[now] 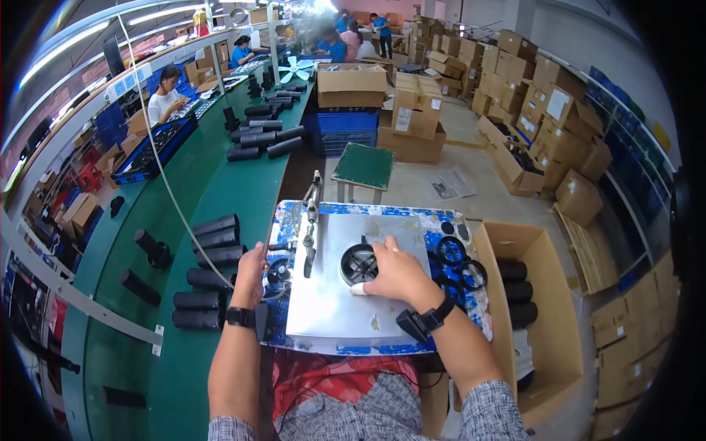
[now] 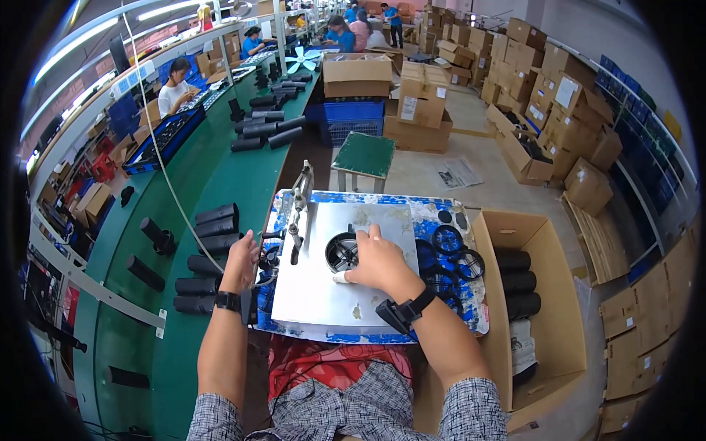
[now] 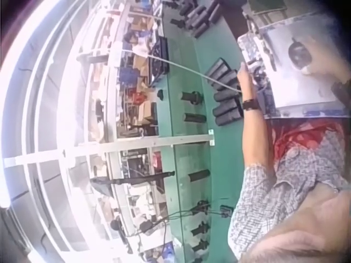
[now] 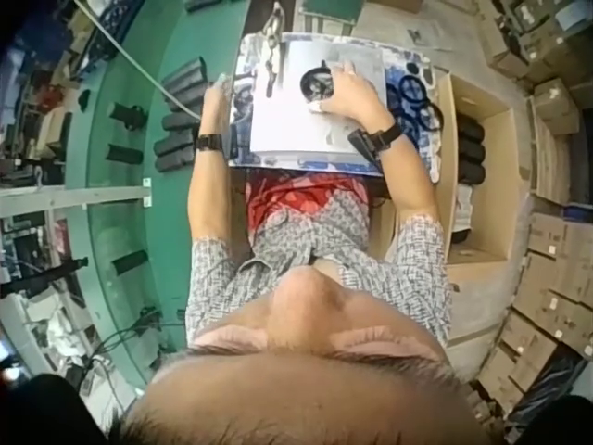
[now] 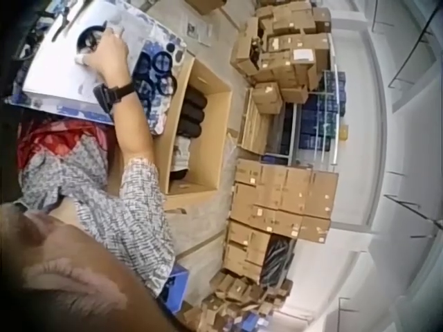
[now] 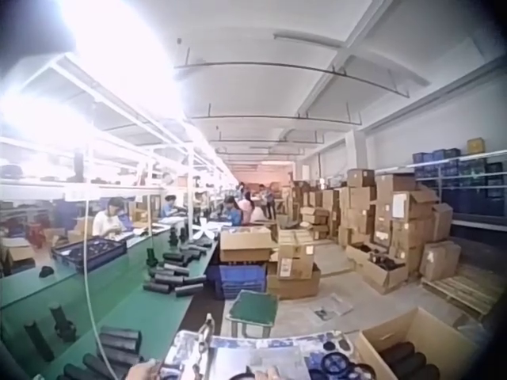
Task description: The person assembles fan components by picking up a plastic ring and a cylindrical housing, fitting them together, and pressing them into a metal jig. After each assembly, the person removes the completed unit from the jig and places it into a cardboard box.
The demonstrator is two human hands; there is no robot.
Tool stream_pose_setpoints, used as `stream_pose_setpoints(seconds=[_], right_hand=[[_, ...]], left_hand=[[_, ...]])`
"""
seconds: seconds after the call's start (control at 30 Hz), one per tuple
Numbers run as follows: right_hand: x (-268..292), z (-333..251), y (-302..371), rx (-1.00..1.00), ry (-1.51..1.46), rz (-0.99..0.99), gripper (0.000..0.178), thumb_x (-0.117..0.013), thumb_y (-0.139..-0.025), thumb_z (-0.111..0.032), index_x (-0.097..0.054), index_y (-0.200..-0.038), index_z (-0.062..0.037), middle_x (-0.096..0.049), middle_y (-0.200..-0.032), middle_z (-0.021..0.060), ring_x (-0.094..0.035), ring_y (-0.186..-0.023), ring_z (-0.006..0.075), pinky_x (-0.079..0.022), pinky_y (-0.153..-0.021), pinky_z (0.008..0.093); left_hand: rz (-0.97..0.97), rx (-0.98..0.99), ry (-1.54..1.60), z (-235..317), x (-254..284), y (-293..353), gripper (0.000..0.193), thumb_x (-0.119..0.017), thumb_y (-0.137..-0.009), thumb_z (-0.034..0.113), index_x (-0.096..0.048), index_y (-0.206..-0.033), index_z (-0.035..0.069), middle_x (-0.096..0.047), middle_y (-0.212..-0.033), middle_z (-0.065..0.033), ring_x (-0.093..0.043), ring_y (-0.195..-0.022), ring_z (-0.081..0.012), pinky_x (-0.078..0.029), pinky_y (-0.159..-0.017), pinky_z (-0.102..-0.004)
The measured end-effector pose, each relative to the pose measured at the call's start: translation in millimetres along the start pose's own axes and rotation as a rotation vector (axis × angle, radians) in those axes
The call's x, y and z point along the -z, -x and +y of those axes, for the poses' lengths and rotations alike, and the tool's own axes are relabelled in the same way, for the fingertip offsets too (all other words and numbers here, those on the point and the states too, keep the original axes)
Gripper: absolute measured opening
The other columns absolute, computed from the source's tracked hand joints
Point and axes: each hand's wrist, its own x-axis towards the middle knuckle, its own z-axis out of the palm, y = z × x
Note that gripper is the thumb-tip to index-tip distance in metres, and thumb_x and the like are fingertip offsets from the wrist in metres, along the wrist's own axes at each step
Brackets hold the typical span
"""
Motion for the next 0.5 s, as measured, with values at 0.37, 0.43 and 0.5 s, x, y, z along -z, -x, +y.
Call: stream_pose_setpoints(seconds=[0.37, 0.43, 0.5], right_hand=[[-9.3, 5.7, 7.0, -0.036, -0.080, 0.062, 0.101, -0.089, -0.069, -0.056, -0.055, -0.144, 0.0028, -0.054, -0.130, 0.0243, -0.067, -0.113, 0.0461, -0.055, -0.098, 0.0474], [-13.1, 10.8, 7.6, -0.040, -0.091, 0.059, 0.101, -0.089, -0.070, -0.055, -0.054, -0.145, 0.0025, -0.053, -0.130, 0.0243, -0.066, -0.114, 0.0463, -0.055, -0.099, 0.0474], [-16.6, 19.4, 7.7, -0.002, -0.154, 0.106, 0.092, -0.087, -0.073, -0.050, -0.057, -0.141, 0.0028, -0.056, -0.130, 0.0255, -0.066, -0.114, 0.0451, -0.055, -0.099, 0.0472]], left_hand=[[0.161, -0.068, 0.003, 53.3, -53.7, 25.4, 0.051, -0.056, -0.106, 0.051, -0.062, -0.107, 0.001, -0.068, -0.104, -0.0082, -0.064, -0.088, -0.0181, -0.047, -0.070, -0.0284], [0.206, -0.503, -0.077, 53.9, -63.8, 61.9, 0.039, -0.062, -0.105, 0.040, -0.063, -0.106, 0.001, -0.070, -0.107, -0.0102, -0.067, -0.093, -0.0209, -0.048, -0.073, -0.0310], [0.246, -0.952, -0.145, 61.2, -77.8, 103.2, 0.027, -0.067, -0.104, 0.028, -0.063, -0.104, 0.002, -0.071, -0.111, -0.0123, -0.069, -0.098, -0.0237, -0.050, -0.076, -0.0337]])
